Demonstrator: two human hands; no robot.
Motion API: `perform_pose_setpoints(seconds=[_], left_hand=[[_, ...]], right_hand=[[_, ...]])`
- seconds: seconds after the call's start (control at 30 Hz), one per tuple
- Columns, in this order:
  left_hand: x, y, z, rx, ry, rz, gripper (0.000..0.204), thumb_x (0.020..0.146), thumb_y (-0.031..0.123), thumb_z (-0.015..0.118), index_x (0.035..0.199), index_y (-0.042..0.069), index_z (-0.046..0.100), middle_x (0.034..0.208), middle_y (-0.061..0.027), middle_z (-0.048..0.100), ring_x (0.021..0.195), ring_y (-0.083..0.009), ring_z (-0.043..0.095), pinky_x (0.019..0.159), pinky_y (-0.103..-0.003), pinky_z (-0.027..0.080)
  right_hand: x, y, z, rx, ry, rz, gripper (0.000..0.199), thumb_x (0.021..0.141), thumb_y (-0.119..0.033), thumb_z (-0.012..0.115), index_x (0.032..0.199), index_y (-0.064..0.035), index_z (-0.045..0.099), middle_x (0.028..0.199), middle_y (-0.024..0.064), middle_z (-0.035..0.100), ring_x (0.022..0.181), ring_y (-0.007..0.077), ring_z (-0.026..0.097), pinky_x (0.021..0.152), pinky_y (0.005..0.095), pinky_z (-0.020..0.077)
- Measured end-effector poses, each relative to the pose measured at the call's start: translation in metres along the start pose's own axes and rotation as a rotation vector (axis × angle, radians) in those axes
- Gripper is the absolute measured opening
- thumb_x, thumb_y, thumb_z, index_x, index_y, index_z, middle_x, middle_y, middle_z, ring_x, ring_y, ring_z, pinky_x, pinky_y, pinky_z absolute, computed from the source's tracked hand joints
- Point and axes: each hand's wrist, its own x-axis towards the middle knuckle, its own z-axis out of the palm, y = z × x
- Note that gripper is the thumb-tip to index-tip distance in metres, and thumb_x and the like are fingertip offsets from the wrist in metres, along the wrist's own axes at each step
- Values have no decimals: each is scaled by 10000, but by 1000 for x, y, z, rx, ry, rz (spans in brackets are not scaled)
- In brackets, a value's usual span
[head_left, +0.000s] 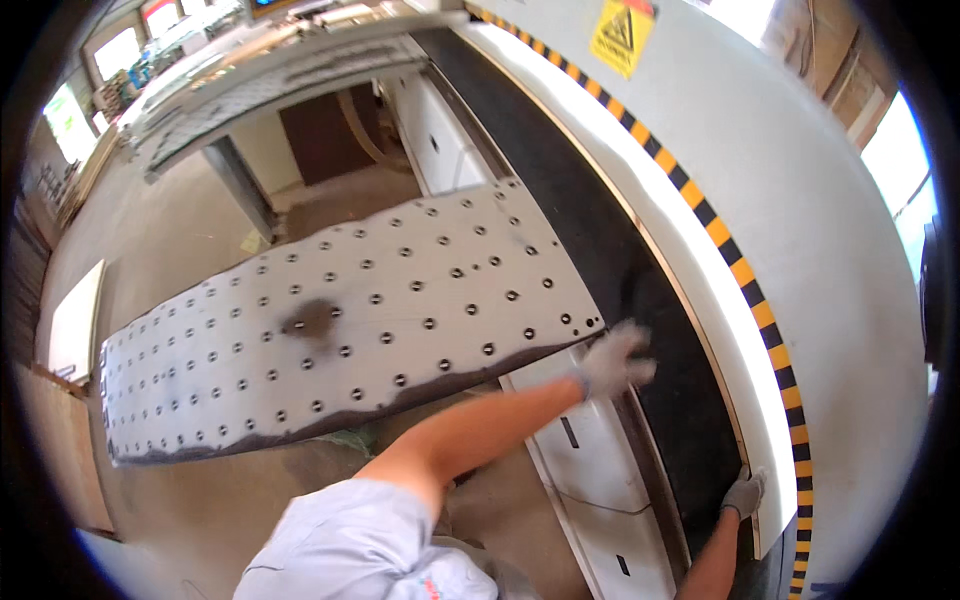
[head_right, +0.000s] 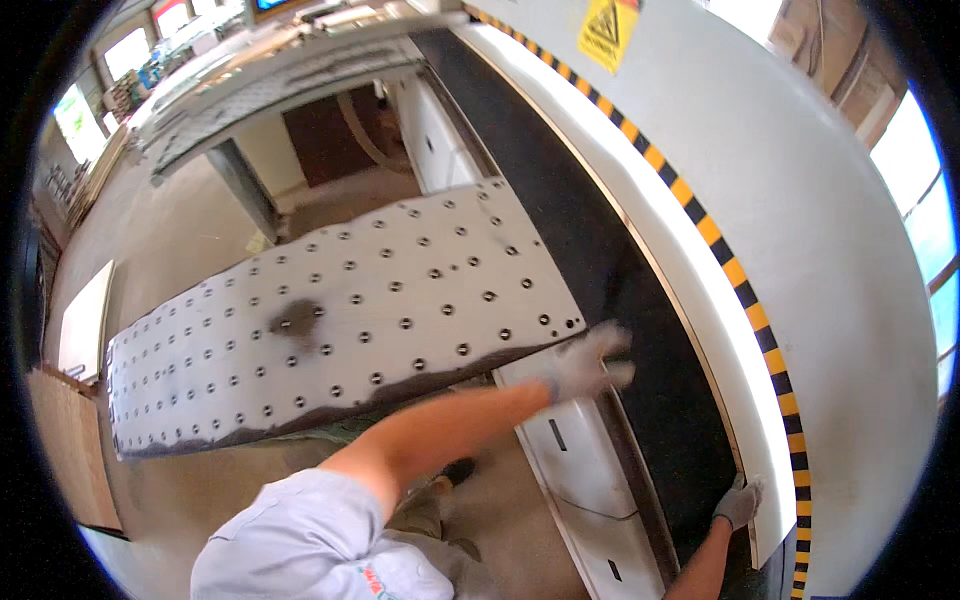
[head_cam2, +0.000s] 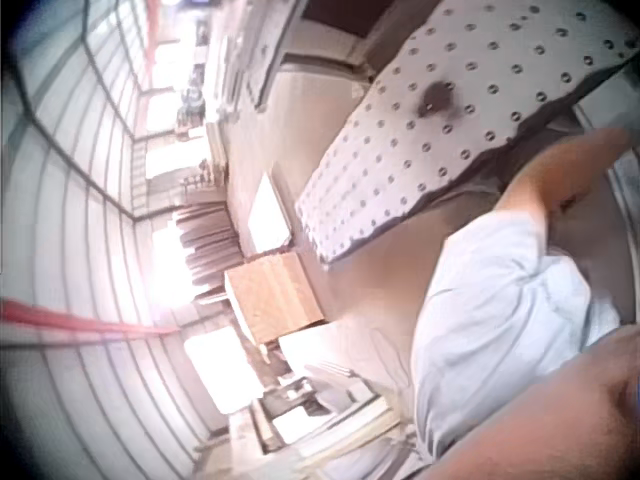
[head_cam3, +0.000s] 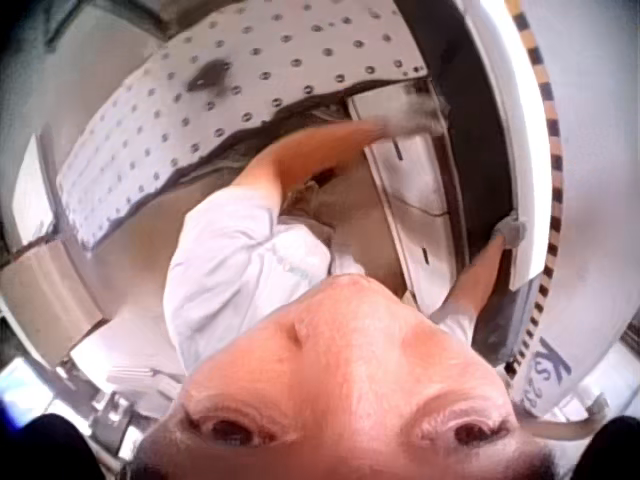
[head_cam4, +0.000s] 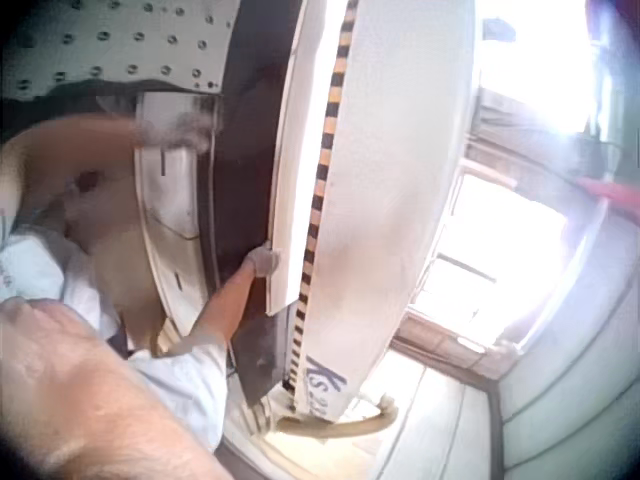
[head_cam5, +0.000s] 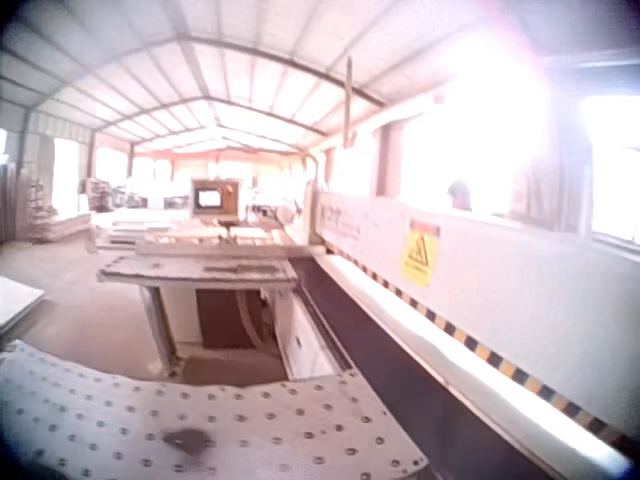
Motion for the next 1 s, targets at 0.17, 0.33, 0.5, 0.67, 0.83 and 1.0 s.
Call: perform_pose_setpoints(seconds=[0.17, 0.33, 0.5, 0.67, 0.83, 1.0], left_hand=[[-325, 149, -94, -334, -130, 318, 193, 968, 217, 756, 1006, 31, 725, 930, -55, 720, 851, -189, 660, 738, -346, 538], [-540, 270, -193, -412, -158, 702, 194, 971, 222, 751, 986, 33, 714, 919, -61, 712, 839, -198, 656, 728, -357, 533], [-718, 320, -221, -363, -49, 815, 197, 974, 227, 746, 966, 35, 703, 908, -67, 703, 827, -208, 652, 718, -368, 528], [-866, 328, -248, -344, -9, 869, 203, 977, 232, 741, 946, 37, 693, 897, -73, 695, 815, -218, 647, 709, -380, 523], [-1014, 329, -294, -297, 75, 889, 212, 980, 237, 736, 926, 39, 682, 886, -79, 686, 803, -228, 643, 699, -391, 518], [-1119, 320, -354, -274, 125, 893, 223, 983, 242, 731, 907, 41, 672, 876, -85, 677, 791, -237, 638, 689, -403, 513]], right_hand=[[-79, -66, -42, 142, -189, 32, 536, 1102, -463, 447, 1427, -72, 616, 1494, 166, 588, 1397, 348, 552, 1115, 538, 491], [-267, -162, 22, 534, -184, -495, 768, 915, -417, 724, 1512, 1, 481, 1551, 249, 498, 1407, 411, 519, 1163, 495, 417], [-620, -220, -146, 588, -628, -1435, 756, 930, -494, 655, 1466, 29, 551, 1518, 269, 546, 1404, 405, 530, 1167, 453, 434], [-850, -199, -166, 477, -790, -1863, 723, 1006, -534, 601, 1486, 4, 547, 1565, 235, 513, 1446, 373, 498, 1197, 438, 410], [-1054, -179, -196, 449, -900, -2107, 688, 1005, -522, 617, 1451, 0, 582, 1478, 236, 592, 1382, 389, 557, 1163, 434, 443], [-1170, -171, -276, 413, -1046, -2319, 682, 1004, -518, 622, 1438, 6, 595, 1466, 234, 603, 1364, 389, 572, 1155, 440, 444]])
